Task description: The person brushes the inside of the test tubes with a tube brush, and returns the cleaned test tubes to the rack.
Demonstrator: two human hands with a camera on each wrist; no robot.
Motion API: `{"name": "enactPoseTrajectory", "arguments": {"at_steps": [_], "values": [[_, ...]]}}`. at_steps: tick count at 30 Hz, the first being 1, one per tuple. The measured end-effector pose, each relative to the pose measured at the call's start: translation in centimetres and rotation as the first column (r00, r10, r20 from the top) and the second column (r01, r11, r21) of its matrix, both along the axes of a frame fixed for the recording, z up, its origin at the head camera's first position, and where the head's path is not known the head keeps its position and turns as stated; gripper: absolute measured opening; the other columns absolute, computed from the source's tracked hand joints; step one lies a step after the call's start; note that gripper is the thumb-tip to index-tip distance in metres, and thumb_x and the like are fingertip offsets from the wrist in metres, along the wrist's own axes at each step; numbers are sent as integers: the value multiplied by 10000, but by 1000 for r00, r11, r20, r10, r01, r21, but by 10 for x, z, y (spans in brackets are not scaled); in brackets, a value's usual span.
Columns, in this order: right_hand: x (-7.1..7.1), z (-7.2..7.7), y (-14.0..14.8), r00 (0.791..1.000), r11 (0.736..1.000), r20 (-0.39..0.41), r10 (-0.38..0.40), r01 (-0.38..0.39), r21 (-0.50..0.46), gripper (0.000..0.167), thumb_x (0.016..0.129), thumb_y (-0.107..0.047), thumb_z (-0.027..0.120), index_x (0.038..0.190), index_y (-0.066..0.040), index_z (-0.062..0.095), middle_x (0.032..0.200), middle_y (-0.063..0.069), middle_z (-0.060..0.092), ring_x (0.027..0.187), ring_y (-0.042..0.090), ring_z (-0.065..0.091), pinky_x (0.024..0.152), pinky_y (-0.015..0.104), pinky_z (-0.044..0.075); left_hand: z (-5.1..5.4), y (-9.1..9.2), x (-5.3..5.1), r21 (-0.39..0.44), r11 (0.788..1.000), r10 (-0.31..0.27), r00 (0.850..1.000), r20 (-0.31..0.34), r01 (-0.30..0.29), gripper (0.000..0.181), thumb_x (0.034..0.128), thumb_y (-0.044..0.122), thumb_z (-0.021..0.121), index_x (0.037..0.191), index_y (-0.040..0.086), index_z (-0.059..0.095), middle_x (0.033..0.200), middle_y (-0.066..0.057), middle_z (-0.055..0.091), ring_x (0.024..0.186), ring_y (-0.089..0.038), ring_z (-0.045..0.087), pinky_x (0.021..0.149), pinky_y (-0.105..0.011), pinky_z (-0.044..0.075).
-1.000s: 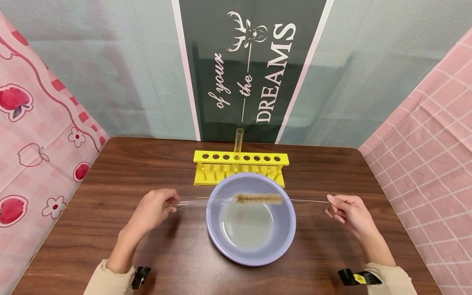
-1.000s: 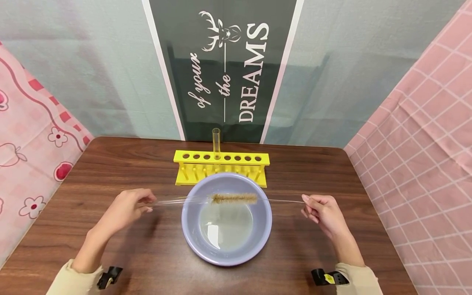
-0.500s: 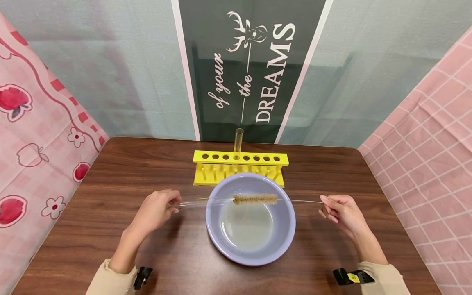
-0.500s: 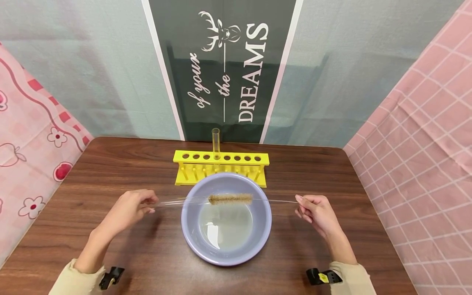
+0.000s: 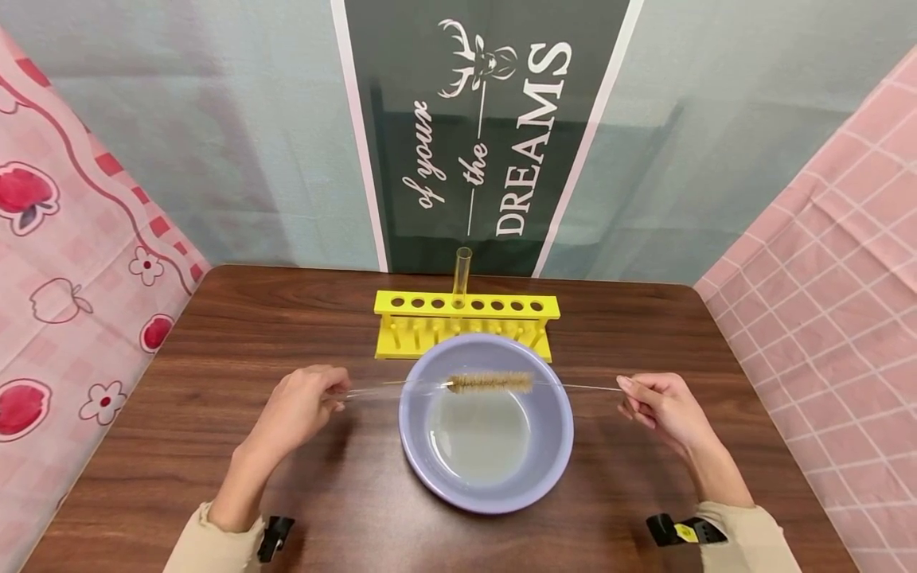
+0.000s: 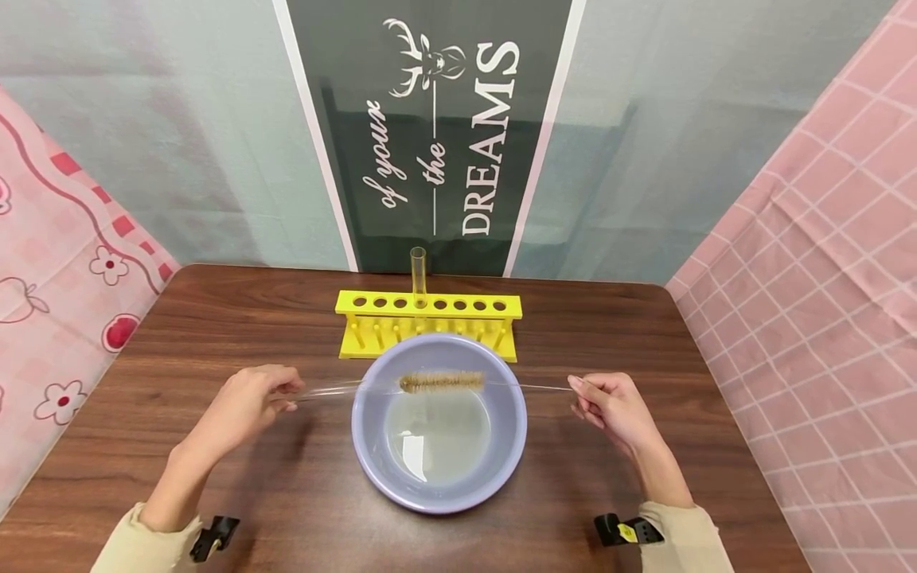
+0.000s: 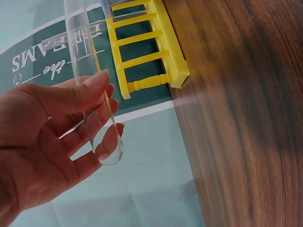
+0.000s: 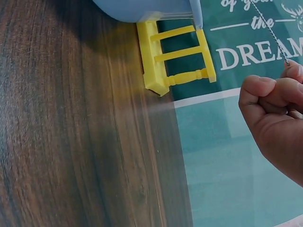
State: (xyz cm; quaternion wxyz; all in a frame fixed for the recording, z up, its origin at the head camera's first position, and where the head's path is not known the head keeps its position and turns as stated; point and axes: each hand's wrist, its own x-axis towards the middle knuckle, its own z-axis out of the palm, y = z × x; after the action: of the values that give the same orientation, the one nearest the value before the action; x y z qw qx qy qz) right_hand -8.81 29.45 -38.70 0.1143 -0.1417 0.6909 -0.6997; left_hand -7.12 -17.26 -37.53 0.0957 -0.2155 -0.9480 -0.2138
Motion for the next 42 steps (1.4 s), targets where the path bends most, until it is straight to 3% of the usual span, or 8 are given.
{"name": "enactPoseTrajectory", "arguments": {"at_steps": [5,10,13,17,21,26,29,42], "values": [[-2,2,-12,1000,1000,10,12,-12,6,343,932,23,433,591,25,392,467,120,230,391,262,153,596,265,472,-3,6,0,-7,1000,-27,999,-36,27,305,577,-97,730,719,126,579,680,21,562,661,-166,560,569,-355,442],[1,3,-25,999,998,33,-39,37,51,358,926,3,460,576,36,391,457,124,249,388,255,161,522,258,433,-3,14,-2,32,999,-29,996,-78,32,309,563,-106,727,738,113,595,689,24,570,677,-168,565,585,-363,447],[2,4,-34,998,993,29,-55,52,105,363,923,-12,477,574,55,404,455,112,301,377,215,191,400,272,315,0,20,-4,43,998,-43,995,-94,47,313,566,-117,706,727,122,585,673,36,544,664,-155,542,574,-351,435],[2,8,-49,998,978,10,-68,64,199,363,923,-32,489,581,76,429,465,65,352,366,131,251,347,323,192,5,28,-4,45,998,-42,993,-111,47,315,578,-139,667,697,130,553,641,49,497,633,-140,497,534,-325,400],[2,13,-65,997,964,11,-77,71,256,370,918,-50,505,577,81,454,459,23,364,359,86,277,330,285,200,8,38,-3,46,998,-25,995,-100,30,321,579,-144,681,696,130,564,659,48,530,656,-148,524,546,-330,419],[4,19,-93,997,963,76,-20,-1,268,394,917,-111,531,598,115,479,481,6,386,385,70,277,355,222,219,7,60,-2,40,995,-89,995,-40,90,275,623,-81,729,743,129,598,726,37,578,717,-154,560,585,-329,460],[5,22,-104,994,960,101,-36,6,280,394,908,-122,548,600,116,484,480,14,368,391,74,269,371,205,219,6,68,0,47,995,-91,995,-36,92,267,633,-67,740,742,125,591,722,34,566,713,-159,555,574,-329,455],[2,24,-106,997,911,-5,-77,72,405,357,921,-109,523,611,65,496,480,41,398,410,115,372,410,252,315,12,71,0,8,998,-69,998,-5,69,270,664,-40,752,797,124,584,771,18,568,725,-179,557,572,-332,453]]}}
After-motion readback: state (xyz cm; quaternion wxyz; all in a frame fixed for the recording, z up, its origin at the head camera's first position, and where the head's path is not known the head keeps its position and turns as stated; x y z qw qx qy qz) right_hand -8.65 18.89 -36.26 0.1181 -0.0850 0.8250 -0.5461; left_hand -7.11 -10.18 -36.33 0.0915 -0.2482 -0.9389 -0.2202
